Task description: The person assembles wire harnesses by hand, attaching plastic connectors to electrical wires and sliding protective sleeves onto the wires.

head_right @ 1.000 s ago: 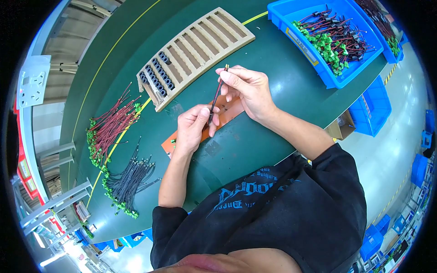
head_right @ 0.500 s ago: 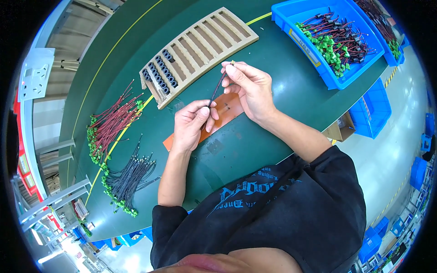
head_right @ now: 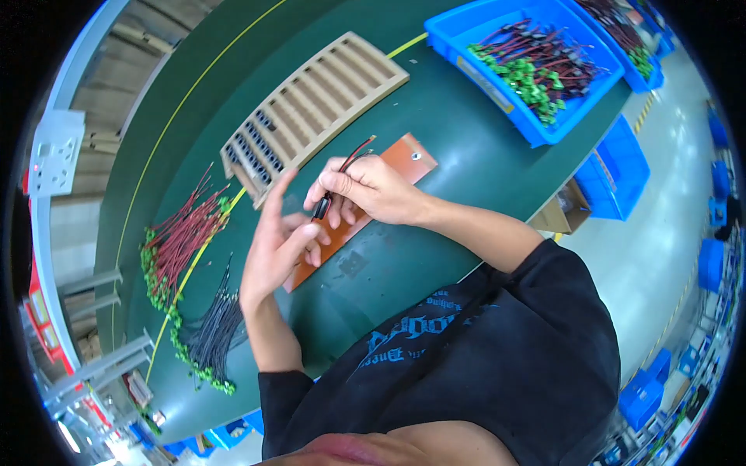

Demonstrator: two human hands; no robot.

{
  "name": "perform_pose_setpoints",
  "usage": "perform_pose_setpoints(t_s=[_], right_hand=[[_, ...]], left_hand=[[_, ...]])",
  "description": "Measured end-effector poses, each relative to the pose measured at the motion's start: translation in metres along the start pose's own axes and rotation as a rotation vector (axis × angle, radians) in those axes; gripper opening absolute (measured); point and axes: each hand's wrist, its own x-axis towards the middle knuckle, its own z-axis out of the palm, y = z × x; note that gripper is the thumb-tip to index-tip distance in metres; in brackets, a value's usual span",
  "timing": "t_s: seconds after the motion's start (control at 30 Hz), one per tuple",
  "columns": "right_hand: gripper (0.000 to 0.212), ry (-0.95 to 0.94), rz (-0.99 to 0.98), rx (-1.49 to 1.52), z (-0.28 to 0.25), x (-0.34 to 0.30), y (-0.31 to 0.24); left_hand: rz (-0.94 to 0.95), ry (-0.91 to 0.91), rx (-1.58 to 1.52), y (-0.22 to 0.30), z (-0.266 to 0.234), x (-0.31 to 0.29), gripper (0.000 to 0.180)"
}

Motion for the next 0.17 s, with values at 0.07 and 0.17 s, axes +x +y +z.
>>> perform_pose_setpoints(t_s=[0.07,0.17], right_hand=[[0.032,0.033,-0.162,0.114,-0.024,-0.008,-0.023],[0.042,0.308,-0.571,0.355,-0.068,-0.009,-0.073]], left_hand=[[0.099,-0.002,0.043,-0.004,-0.008,-0.005,0.077],[0.374,0.011,0.17,-0.009,-0.017,-0.011,0.078]])
